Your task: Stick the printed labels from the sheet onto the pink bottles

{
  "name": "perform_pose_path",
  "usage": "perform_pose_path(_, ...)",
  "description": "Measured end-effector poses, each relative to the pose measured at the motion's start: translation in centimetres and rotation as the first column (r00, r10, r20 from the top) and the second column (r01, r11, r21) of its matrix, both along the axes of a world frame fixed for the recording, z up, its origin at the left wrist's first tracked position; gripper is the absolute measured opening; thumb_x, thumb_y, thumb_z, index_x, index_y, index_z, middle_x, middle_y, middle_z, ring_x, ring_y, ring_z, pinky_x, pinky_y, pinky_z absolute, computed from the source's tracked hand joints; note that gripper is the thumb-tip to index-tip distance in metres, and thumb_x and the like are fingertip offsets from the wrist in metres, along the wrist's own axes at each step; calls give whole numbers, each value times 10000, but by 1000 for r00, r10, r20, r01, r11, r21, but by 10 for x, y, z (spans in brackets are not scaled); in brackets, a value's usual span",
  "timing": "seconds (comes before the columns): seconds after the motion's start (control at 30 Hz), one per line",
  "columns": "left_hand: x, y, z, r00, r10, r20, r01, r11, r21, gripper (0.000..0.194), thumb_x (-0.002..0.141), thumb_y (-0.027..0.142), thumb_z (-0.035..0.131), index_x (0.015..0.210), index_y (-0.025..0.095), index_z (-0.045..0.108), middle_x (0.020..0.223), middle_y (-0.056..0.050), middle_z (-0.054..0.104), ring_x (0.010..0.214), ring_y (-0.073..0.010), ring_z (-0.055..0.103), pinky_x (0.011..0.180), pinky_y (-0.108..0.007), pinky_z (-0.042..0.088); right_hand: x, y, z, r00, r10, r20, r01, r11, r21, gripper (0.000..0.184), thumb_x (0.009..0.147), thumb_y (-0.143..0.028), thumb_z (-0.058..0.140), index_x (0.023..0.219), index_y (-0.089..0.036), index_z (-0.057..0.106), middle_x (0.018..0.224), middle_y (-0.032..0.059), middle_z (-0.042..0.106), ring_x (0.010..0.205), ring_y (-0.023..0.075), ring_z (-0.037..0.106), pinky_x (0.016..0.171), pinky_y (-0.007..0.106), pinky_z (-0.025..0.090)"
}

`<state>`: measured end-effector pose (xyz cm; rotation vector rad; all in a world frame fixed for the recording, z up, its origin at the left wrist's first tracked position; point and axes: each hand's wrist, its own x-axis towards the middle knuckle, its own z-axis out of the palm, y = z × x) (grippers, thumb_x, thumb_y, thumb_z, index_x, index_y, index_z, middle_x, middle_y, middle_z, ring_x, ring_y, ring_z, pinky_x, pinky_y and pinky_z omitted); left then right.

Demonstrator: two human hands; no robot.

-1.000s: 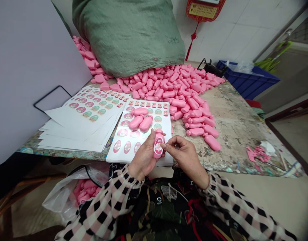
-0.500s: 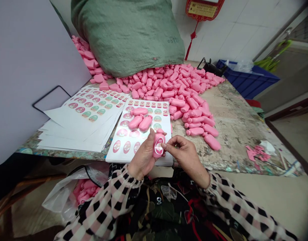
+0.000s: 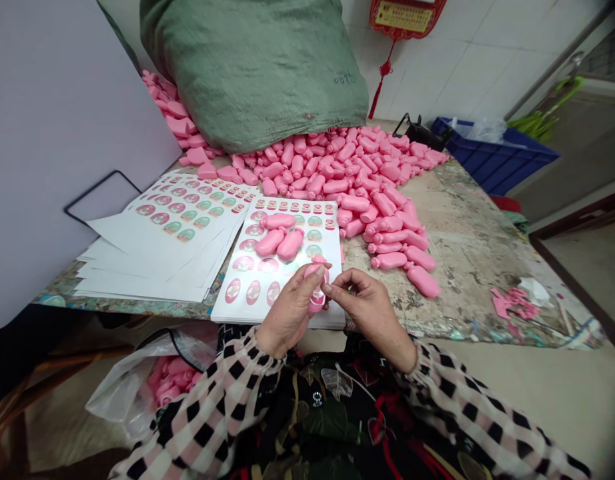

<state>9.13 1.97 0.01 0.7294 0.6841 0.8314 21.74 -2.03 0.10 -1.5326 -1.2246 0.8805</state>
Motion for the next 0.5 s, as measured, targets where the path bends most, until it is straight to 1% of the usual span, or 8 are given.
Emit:
perform_pose_path(0.17,0,0,0,1000,1,24,0,1000,-13,283,778,401,605,978,200,603,777,15,508,658,-84,476,563,-203,383,-1,0,-1,1000,9,-17,-9,1000,-9,219,718,-404,661,691,-199,588,671,-8,620,610,131,536,582,246,402)
perform_pose_path(0.23,1,0,1,999,8,39,-8,1000,-17,283,781,388,607,988,195,601,777,18,509,652,-77,480,585,-205,389,-1,0,-2,1000,3,24,-3,1000,-26,225,696,-407,678,703,-202,587,669,-15,613,600,128,524,564,239,390)
perform_pose_path(0.37,2,0,1,997,25,69,-24,1000,-14,266,793,364,601,988,184,596,815,11,531,677,-77,495,631,-211,401,-1,-1,-5,985,-3,172,12,999,-53,236,668,-417,697,739,-219,590,689,-27,613,594,122,501,532,226,356)
perform_pose_path(0.43,1,0,2,997,26,72,-25,999,-21,252,789,358,609,971,184,597,840,6,536,715,-85,504,640,-208,400,1,0,-6,980,21,198,-7,998,-70,241,662,-418,702,744,-223,585,682,-33,610,592,121,499,534,224,358)
perform_pose_path(0.5,1,0,2,998,19,64,-17,999,-27,227,787,349,615,946,188,599,839,11,524,724,-82,497,637,-201,394,4,2,-7,982,45,184,-29,996,-86,250,651,-417,709,744,-223,582,672,-34,610,595,123,507,544,228,373)
